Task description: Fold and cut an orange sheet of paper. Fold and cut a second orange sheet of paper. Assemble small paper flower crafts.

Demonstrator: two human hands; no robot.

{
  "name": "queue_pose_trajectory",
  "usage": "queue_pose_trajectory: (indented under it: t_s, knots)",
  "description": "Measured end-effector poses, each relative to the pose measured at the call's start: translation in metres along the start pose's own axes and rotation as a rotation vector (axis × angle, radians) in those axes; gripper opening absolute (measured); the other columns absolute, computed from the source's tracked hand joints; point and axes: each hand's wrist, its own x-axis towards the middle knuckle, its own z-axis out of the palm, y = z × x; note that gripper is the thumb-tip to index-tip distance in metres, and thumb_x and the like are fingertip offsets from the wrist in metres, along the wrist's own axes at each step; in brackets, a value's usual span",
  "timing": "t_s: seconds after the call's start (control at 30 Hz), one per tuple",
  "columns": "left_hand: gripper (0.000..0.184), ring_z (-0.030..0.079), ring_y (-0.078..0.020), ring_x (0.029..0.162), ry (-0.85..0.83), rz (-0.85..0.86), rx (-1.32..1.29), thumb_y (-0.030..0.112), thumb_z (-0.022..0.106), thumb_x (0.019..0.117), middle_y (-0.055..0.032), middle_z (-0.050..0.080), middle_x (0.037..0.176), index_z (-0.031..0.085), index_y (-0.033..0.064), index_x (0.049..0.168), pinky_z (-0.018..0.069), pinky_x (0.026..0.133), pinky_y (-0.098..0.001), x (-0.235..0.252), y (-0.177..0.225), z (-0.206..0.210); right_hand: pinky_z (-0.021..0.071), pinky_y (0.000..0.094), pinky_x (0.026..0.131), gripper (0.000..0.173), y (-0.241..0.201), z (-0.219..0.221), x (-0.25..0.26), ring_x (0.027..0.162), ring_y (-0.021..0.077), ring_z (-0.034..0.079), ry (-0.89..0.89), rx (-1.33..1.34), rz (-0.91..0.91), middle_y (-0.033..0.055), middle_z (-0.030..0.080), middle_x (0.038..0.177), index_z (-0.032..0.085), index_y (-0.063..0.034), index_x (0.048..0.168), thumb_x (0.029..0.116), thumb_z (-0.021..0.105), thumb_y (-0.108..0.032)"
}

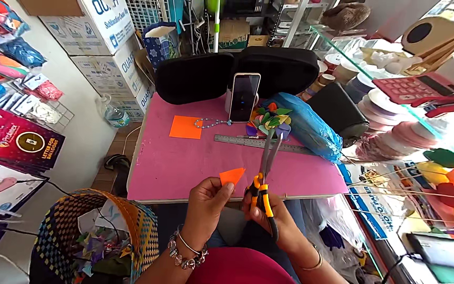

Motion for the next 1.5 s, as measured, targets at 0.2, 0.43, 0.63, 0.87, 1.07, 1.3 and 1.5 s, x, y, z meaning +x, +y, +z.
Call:
queue_pose_trajectory:
  t_s: [0.2,0.43,0.63,0.87,1.07,1.3,1.5]
  knots:
    - [0.002,0.065,-0.0024,0.065,0.038,0.080,-0.018,0.003,0.067,0.0941,-0.0013,0.072,0.081,0.068,0.0029,0.093,0.0522,0.057,-0.0155,-0.001,0.002,0.000,0.0554,0.0170,0.072,0.063,0.011,0.011,-0.026,0.080,-0.0023,0.063,-0.175,-0.146,0.181,-0.0066,0.065,0.093,0.061,-0.0035,0.115,0.0895,0.068,-0.061]
    - [0.001,0.064,-0.0018,0.068,-0.005,0.157,0.013,0.003,0.067,0.0937,0.0008,0.070,0.080,0.067,0.0029,0.093,0.0529,0.060,-0.0161,-0.005,-0.004,0.007,0.0492,0.0133,0.062,0.055,0.008,0.016,-0.024,0.069,-0.0053,0.057,-0.161,-0.181,0.153,-0.0098,0.060,0.081,0.061,-0.0056,0.108,0.0907,0.069,-0.057]
    - [0.002,0.067,-0.0022,0.072,0.005,0.234,0.080,0.004,0.068,0.0930,0.0009,0.071,0.082,0.067,0.0023,0.093,0.0553,0.063,-0.0169,-0.005,-0.008,0.008,0.0484,0.0123,0.061,0.053,0.007,0.017,-0.024,0.068,-0.0059,0.056,-0.149,-0.174,0.162,-0.0097,0.059,0.081,0.061,-0.0062,0.106,0.0906,0.069,-0.056]
    - [0.004,0.067,-0.0017,0.073,0.018,0.303,0.129,0.005,0.068,0.0934,0.0011,0.071,0.083,0.067,0.0014,0.094,0.0552,0.063,-0.0164,-0.005,-0.011,0.008,0.0471,0.0122,0.060,0.054,0.008,0.016,-0.024,0.067,-0.0058,0.054,-0.167,-0.164,0.178,-0.0098,0.058,0.080,0.060,-0.0063,0.107,0.0905,0.069,-0.056]
    - [0.003,0.068,-0.0030,0.074,0.022,0.304,0.117,0.004,0.067,0.0934,0.0006,0.071,0.083,0.067,0.0015,0.093,0.0566,0.065,-0.0178,-0.006,-0.012,0.008,0.0436,0.0107,0.055,0.045,0.009,0.019,-0.025,0.060,-0.0075,0.051,-0.123,-0.157,0.162,-0.0124,0.056,0.073,0.060,-0.0102,0.099,0.0909,0.071,-0.053]
    - [0.006,0.065,-0.0019,0.073,-0.074,0.253,0.142,0.008,0.060,0.0997,0.0020,0.069,0.085,0.062,0.0018,0.100,0.0552,0.065,-0.0173,-0.004,-0.007,0.005,0.0443,0.0117,0.055,0.034,0.012,0.020,-0.025,0.060,-0.0062,0.052,-0.099,-0.138,0.135,-0.0122,0.056,0.070,0.060,-0.0128,0.093,0.0936,0.071,-0.045]
    - [0.006,0.066,-0.0019,0.076,-0.091,0.256,0.162,0.007,0.060,0.0995,0.0026,0.067,0.085,0.061,0.0018,0.099,0.0563,0.070,-0.0185,-0.004,-0.006,0.002,0.0434,0.0120,0.053,0.025,0.012,0.021,-0.026,0.057,-0.0062,0.051,-0.085,-0.169,0.143,-0.0120,0.055,0.068,0.060,-0.0122,0.091,0.0937,0.070,-0.035]
